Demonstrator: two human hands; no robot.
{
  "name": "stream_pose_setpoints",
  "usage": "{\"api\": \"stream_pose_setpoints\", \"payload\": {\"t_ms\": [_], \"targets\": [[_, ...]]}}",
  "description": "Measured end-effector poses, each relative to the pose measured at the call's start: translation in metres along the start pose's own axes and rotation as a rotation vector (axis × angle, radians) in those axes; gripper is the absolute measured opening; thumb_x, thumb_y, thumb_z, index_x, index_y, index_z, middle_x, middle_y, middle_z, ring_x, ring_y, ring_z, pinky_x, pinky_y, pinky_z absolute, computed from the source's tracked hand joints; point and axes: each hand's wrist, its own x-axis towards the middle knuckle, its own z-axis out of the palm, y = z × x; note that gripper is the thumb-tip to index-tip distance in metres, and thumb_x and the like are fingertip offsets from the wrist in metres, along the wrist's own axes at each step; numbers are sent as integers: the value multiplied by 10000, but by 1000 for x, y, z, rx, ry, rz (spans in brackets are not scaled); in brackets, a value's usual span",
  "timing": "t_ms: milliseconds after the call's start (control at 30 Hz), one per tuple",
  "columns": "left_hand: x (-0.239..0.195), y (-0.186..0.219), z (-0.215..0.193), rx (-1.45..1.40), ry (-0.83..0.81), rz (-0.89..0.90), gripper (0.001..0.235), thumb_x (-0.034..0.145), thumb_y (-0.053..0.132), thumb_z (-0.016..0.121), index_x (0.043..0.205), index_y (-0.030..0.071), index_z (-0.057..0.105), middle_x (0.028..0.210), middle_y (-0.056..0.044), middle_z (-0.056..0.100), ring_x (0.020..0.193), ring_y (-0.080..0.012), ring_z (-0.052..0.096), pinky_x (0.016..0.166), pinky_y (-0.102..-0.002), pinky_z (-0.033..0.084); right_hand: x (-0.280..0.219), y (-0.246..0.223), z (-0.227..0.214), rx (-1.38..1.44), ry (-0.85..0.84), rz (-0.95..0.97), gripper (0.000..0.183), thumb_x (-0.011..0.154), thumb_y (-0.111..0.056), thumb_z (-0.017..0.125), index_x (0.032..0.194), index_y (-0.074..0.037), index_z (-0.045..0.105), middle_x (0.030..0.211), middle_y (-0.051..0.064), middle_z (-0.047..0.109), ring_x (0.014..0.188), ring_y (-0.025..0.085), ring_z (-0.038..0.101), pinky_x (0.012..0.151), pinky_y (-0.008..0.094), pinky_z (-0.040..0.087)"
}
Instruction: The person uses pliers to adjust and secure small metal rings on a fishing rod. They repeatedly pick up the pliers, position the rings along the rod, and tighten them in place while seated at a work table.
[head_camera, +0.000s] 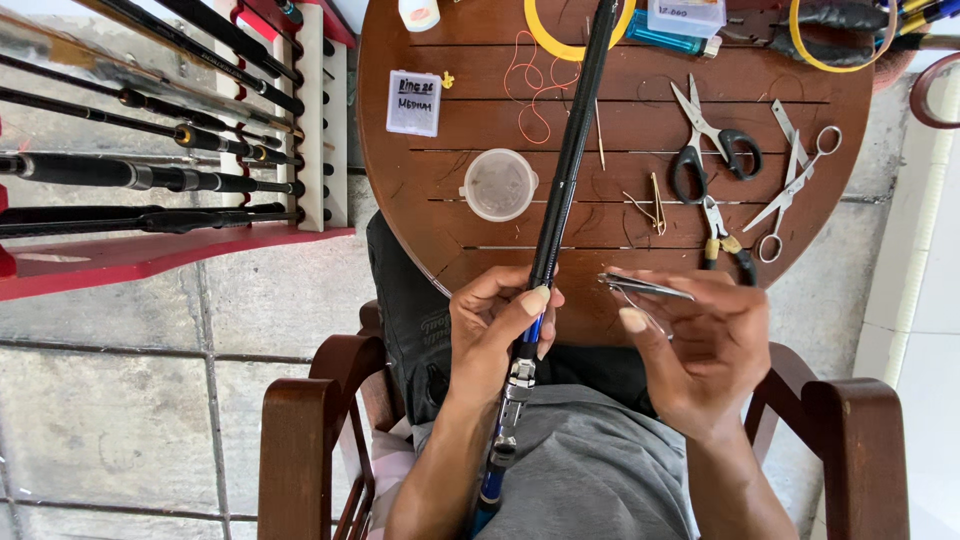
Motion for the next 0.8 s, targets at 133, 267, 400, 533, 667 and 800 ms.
{"api": "stream_pose_setpoints", "payload": {"t_ms": [133,267,400,533,667,800], "targets": [[4,-11,-9,-97,-27,22,308,893,-33,706,1155,-188,657,864,-320,675,568,-220,626,419,-300,539,-4,31,-13,-91,-21,36,464,818,114,773,1200,183,519,973,295,667,939,444,753,815,506,628],[5,-12,-11,-130,-32,6,293,892,-19,703,1141,-167,661,873,-310,674,581,-216,627,421,-294,537,1,37,-16,-231,-26,206,436,851,40,811,1248,108,646,830,218,627,736,262,738,683,377,611],[4,-12,-11,-176,-21,-43,313,923,75,683,1134,-155,666,874,-316,676,578,-233,631,422,-312,533,8,46,-20,-555,-81,26,380,931,-12,796,1264,126,677,770,235,656,611,318,689,535,380,556],[8,-8,-5,-265,-7,-98,376,999,205,589,1121,-141,668,865,-328,681,566,-270,646,423,-330,530,4,62,-24,-650,-101,35,351,936,-46,814,1216,122,685,679,222,646,538,331,644,452,401,518],[12,-20,-12,-252,-8,-112,362,989,182,608,1120,-151,668,853,-322,679,564,-260,651,414,-327,536,-1,77,-23,-683,-85,39,313,925,-143,861,1072,78,695,621,195,617,560,372,656,468,431,481],[15,-23,-16,-231,-1,-92,292,999,125,617,1113,-139,667,851,-317,679,552,-259,636,400,-321,514,-6,70,-23,-661,-53,79,330,894,-218,890,1094,-22,716,603,119,632,559,317,656,496,399,493]]}}
